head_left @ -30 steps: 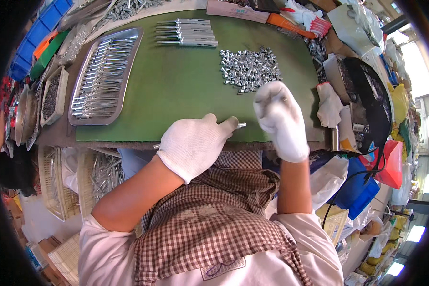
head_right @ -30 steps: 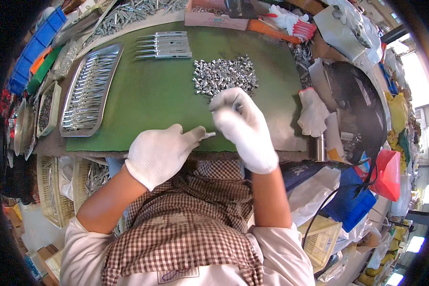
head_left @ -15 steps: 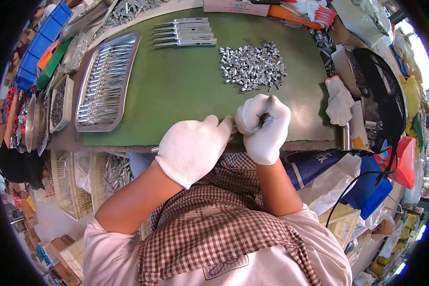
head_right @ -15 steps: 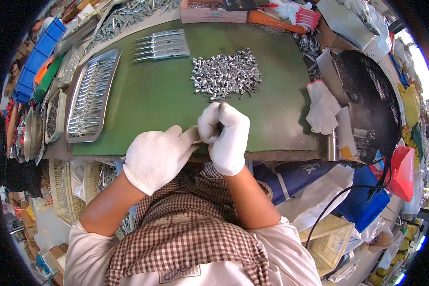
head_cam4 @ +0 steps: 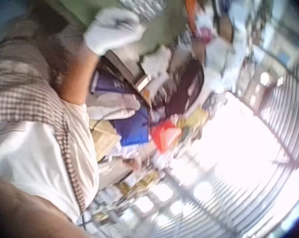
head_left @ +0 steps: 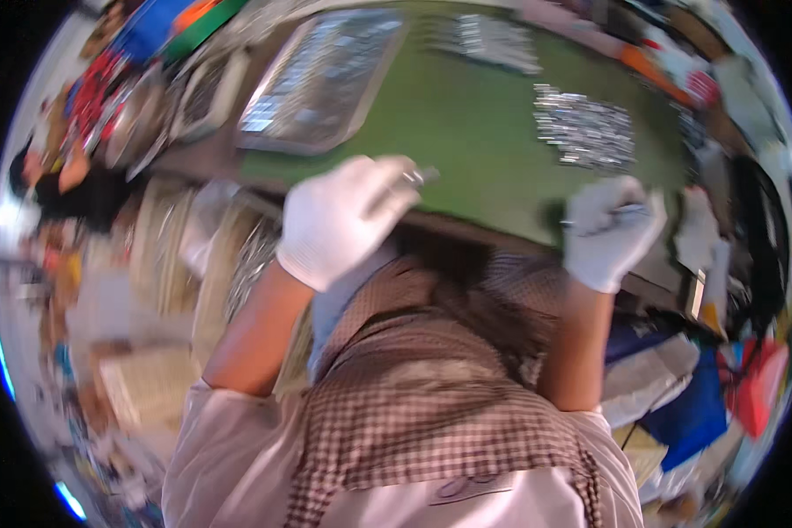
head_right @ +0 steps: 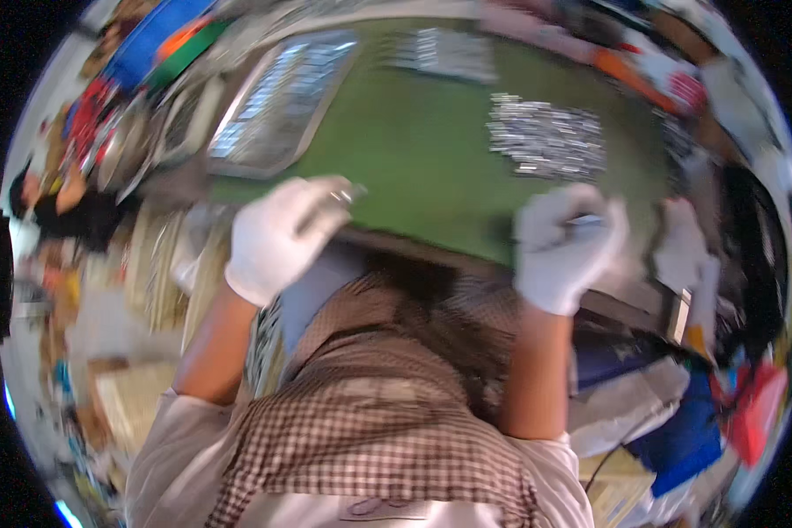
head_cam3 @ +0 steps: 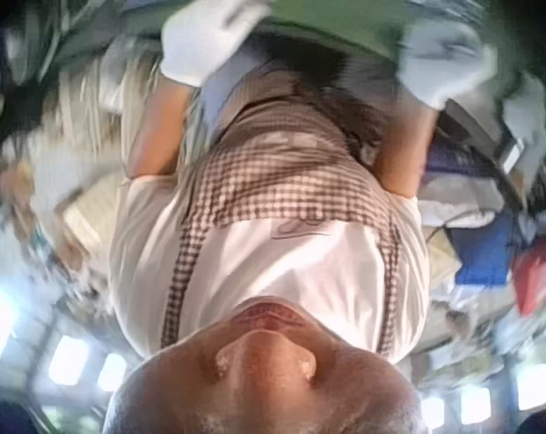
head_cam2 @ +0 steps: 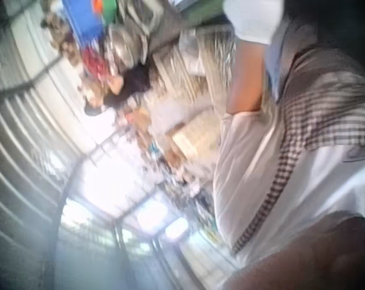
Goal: The person puts on gloves and assembles hardware by inserting small metal components into metal rods by hand.
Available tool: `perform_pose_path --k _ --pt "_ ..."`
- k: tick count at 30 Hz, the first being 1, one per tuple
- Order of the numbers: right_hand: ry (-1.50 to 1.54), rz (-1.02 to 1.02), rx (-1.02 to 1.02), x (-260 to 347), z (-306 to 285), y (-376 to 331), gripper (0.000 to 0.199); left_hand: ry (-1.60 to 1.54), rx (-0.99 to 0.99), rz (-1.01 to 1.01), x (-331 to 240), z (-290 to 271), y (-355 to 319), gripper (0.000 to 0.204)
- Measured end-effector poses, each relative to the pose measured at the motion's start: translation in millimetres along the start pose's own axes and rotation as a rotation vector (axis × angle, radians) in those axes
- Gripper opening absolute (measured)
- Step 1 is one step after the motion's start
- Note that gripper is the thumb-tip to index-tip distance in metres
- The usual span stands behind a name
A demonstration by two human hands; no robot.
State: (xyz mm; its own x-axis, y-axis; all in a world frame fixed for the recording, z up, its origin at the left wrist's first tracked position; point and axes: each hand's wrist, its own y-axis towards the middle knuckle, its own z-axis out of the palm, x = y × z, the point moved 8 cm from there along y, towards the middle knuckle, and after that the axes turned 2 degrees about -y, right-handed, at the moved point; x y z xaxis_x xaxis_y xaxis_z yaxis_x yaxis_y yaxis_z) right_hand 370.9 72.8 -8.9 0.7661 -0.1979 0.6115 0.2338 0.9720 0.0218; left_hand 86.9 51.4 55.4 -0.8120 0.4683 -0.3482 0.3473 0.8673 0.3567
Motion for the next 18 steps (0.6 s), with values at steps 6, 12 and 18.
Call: perform_pose_path --k 6,12,18 --pt "-0.158 0.052 0.282 -3.6 4.8 9.6 0.052 0.320 -0.220 -0.659 173.7 -96.2 -219.8 0.029" --pt "-0.337 0.047 0.158 -7.0 -2.5 15.7 0.043 -0.073 0.141 -0.996 233.3 -28.0 -428.5 0.031" --pt "-0.747 -0.138 -0.103 12.1 1.0 -1.8 0.025 0.180 -0.191 -0.723 239.7 -85.8 -257.5 0.030"
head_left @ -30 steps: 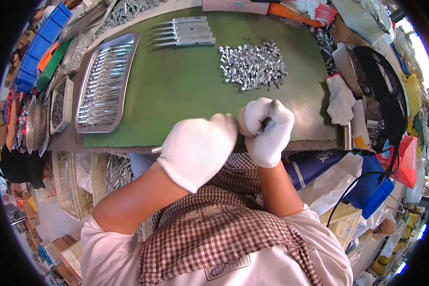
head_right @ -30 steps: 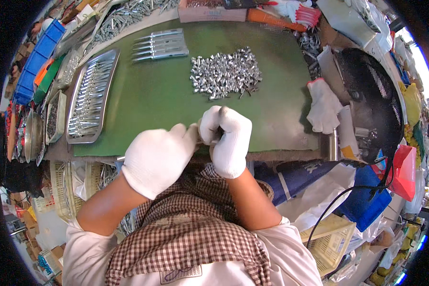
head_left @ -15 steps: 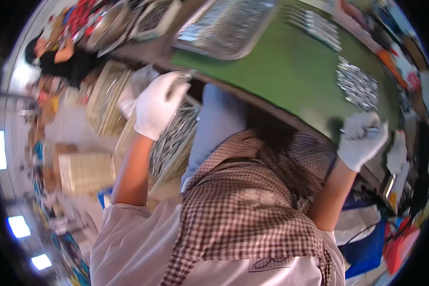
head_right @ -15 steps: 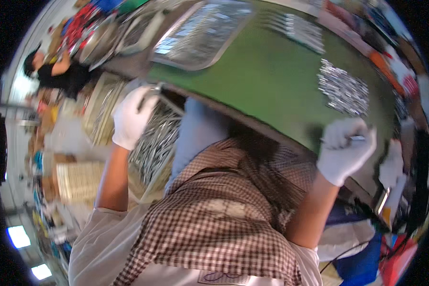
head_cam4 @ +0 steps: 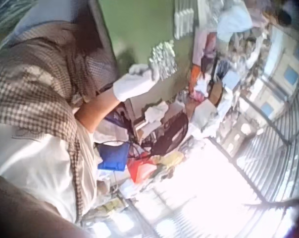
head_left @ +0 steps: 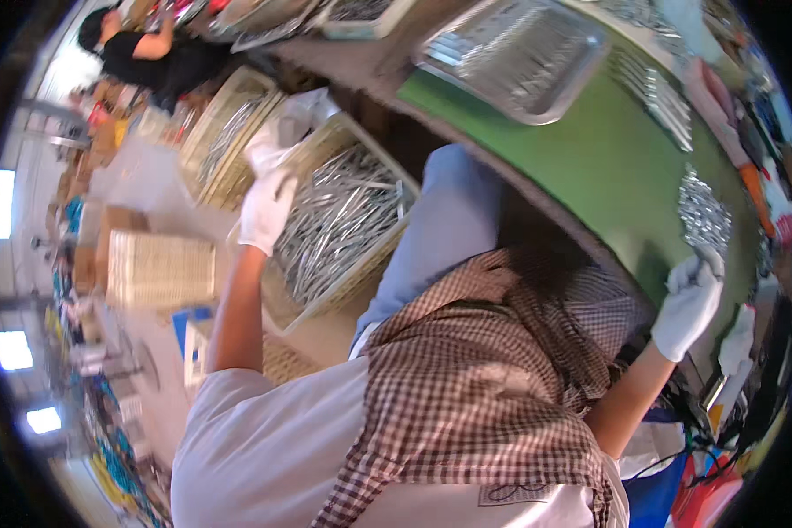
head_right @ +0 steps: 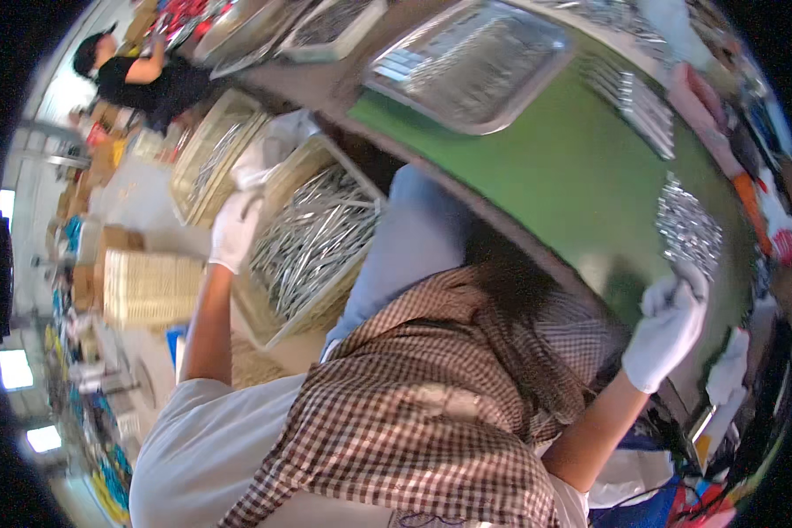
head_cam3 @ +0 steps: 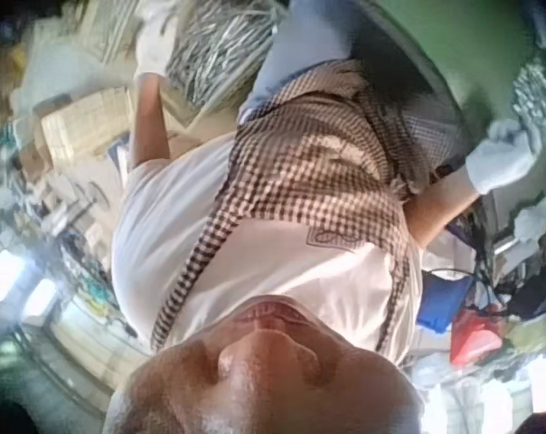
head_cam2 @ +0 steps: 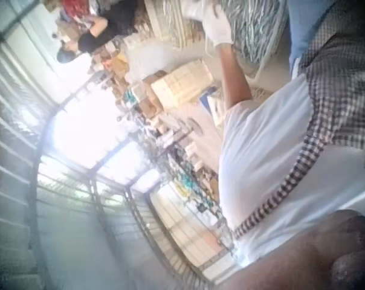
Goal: The person puts on gloves and assembles hardware by inserting small metal components into metal rods by hand.
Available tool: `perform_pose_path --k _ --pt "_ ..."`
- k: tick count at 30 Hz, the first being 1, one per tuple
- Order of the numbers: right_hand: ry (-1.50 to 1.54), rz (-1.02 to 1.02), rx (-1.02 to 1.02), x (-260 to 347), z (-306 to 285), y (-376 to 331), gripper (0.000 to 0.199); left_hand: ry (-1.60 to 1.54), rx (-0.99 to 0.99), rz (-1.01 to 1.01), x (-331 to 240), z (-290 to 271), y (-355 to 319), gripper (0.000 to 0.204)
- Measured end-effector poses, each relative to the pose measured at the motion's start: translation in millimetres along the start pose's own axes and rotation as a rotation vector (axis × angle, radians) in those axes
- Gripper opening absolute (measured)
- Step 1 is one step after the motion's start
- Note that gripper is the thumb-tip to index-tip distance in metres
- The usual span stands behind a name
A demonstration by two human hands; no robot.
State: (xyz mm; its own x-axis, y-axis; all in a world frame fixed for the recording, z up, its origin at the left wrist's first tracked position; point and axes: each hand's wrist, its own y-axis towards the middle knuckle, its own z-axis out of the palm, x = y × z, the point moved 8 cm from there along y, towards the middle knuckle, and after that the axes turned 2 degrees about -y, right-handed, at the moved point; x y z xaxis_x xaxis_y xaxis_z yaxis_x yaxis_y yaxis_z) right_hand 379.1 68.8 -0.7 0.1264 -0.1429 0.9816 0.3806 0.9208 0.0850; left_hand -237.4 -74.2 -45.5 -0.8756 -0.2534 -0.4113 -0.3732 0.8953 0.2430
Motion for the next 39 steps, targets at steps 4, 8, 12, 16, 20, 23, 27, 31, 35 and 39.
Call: perform_pose_path --k 4,8,12,16,20,23,27,31,35,39 --pt "-0.214 -0.256 -0.053 10.6 3.4 -16.3 0.036 -0.263 -0.040 0.405 -189.7 -19.0 62.5 0.022" --pt "-0.081 -0.169 -0.073 10.6 -12.3 -23.3 0.031 -0.329 0.162 0.904 -377.3 19.7 67.1 0.022" --pt "-0.140 -0.098 -0.073 11.2 -15.7 -25.5 0.025 -0.279 0.144 1.113 -478.5 114.0 98.4 0.020" --pt "-0.184 -0.065 -0.048 12.9 -8.8 -27.3 0.021 -0.068 0.127 1.040 -504.9 175.5 131.1 0.019" --pt "-0.162 -0.071 -0.030 10.9 -12.8 -26.8 0.018 0.023 0.089 1.063 -513.5 189.0 132.0 0.017" --pt "-0.171 -0.085 0.010 12.9 -9.9 -27.4 0.018 0.003 0.198 1.025 -496.1 188.4 131.1 0.016" --pt "-0.162 -0.042 0.064 11.4 -14.2 -30.3 0.017 -0.340 0.343 0.877 -465.2 163.3 110.3 0.016" --pt "-0.208 -0.002 0.108 12.8 -1.7 -32.1 0.016 -0.190 0.303 0.989 -454.1 149.9 65.3 0.026" --pt "-0.225 -0.010 0.121 17.1 2.9 -33.8 0.016 -0.224 0.345 0.996 -453.2 145.2 63.9 0.022" --pt "-0.189 0.017 0.122 11.4 -2.1 -36.7 0.016 -0.224 0.320 1.093 -456.5 139.4 54.4 0.021"
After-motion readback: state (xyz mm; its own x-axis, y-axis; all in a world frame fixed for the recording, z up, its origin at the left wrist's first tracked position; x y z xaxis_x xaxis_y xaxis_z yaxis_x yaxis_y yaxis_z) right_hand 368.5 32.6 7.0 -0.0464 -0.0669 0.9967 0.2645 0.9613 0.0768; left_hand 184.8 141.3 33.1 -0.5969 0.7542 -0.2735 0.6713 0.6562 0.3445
